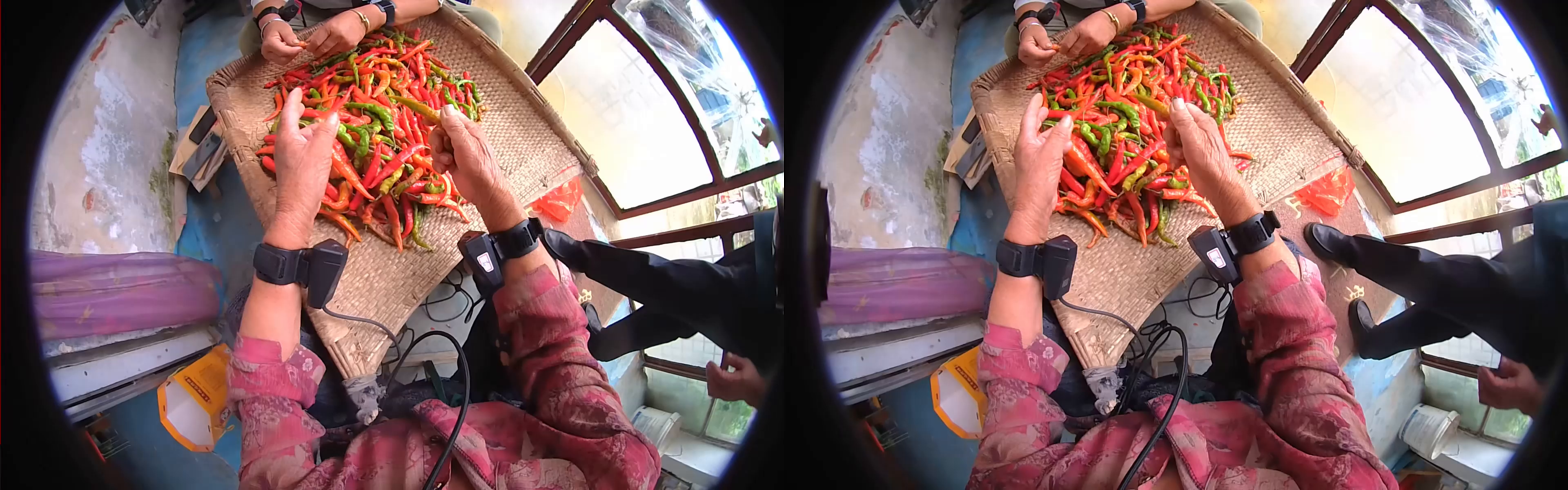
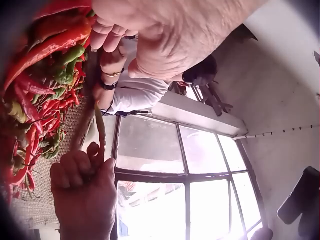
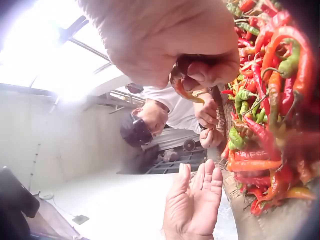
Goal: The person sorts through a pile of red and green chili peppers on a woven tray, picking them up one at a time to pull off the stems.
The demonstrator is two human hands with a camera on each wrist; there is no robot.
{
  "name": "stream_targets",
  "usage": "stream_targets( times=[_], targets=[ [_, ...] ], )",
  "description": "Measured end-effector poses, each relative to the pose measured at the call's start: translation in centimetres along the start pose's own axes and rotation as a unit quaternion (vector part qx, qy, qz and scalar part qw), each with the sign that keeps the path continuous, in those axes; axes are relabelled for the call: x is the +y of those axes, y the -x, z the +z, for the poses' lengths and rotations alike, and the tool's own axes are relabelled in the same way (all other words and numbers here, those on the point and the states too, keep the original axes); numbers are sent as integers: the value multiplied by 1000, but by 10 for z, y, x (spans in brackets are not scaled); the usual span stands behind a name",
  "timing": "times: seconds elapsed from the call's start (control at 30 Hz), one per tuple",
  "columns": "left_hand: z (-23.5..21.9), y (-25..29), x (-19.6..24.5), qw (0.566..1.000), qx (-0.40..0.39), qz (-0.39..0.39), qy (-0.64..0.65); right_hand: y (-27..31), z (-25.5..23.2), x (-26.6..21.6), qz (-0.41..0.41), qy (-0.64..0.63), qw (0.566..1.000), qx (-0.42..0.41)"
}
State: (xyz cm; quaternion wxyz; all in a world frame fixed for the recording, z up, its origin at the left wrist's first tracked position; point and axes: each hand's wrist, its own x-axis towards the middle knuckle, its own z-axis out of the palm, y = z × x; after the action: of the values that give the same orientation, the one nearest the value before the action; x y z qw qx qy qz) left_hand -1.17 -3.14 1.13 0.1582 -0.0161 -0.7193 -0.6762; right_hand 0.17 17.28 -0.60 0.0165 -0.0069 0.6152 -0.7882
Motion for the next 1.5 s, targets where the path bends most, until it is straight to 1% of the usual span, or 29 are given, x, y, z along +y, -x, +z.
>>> stream_targets(
  times=[0.03,0.1,0.13,0.17,0.23,0.3,0.37,0.43,0.47,0.5,0.57,0.63,0.7,0.77,0.8,0.83,0.9,1.03,1.07,1.1,1.17,1.2,1.27,1.3,1.33,1.37,1.4,1.43,1.5],
  targets=[
    [0,3,3,1000,-1,0,0,0,0,1,-15,21,999,-30],
    [2,8,9,986,-145,18,-76,5,6,-3,-29,42,997,-59],
    [8,12,10,980,-177,70,-61,9,12,-9,-18,92,993,-74],
    [9,12,13,907,-166,291,-256,10,17,-13,-7,142,986,-88],
    [16,17,14,864,-177,368,-295,10,21,-14,10,106,989,-105],
    [16,19,13,869,-197,338,-304,12,21,-20,-12,144,978,-153],
    [15,19,15,871,-217,310,-312,8,12,-19,-2,159,977,-141],
    [12,18,21,897,-188,246,-317,2,0,-20,-31,133,985,-102],
    [8,12,15,898,-148,271,-313,0,-5,-19,-20,102,992,-72],
    [4,9,16,898,-149,270,-313,-2,-12,-18,-39,96,993,-59],
    [-3,3,21,951,-80,140,-264,-7,-24,-12,-21,138,990,0],
    [-5,-2,18,959,-74,133,-239,-14,-19,0,-134,329,935,-4],
    [-4,-1,15,989,-68,-4,-130,-14,-19,11,-211,455,863,-58],
    [-4,1,12,990,-90,-19,-107,-13,-18,25,-281,625,726,-58],
    [-3,1,9,991,-89,-16,-103,-13,-13,23,-269,644,709,-98],
    [-3,1,9,991,-88,-11,-98,-13,-10,25,-269,643,710,-96],
    [0,2,13,991,-92,-16,-92,-15,-4,28,-245,683,678,-118],
    [-2,1,7,992,-92,4,-87,-17,-4,28,-217,687,680,-132],
    [-3,0,8,991,-87,-2,-105,-20,-10,31,-251,659,702,-101],
    [-4,-1,7,991,-86,-2,-104,-21,-10,25,-252,659,701,-101],
    [-6,-3,2,956,-62,112,-262,-19,-13,13,-193,617,762,-31],
    [-6,-3,0,956,-63,110,-263,-13,-12,4,-221,567,793,-8],
    [-4,-5,-1,893,-34,298,-336,-11,-12,0,-206,522,828,11],
    [-1,-2,2,893,-33,301,-334,-10,-14,-1,-189,502,844,6],
    [5,5,8,946,-81,204,-237,-13,-15,2,-171,446,877,-41],
    [10,11,12,977,-129,103,-135,-16,-15,6,-152,388,905,-88],
    [15,15,9,985,-153,48,-68,-8,-7,1,-115,303,937,-128],
    [17,18,12,985,-153,48,-68,3,5,-10,-75,259,951,-152],
    [21,25,17,967,-231,-98,30,13,17,-11,-37,185,957,-221]
  ],
)
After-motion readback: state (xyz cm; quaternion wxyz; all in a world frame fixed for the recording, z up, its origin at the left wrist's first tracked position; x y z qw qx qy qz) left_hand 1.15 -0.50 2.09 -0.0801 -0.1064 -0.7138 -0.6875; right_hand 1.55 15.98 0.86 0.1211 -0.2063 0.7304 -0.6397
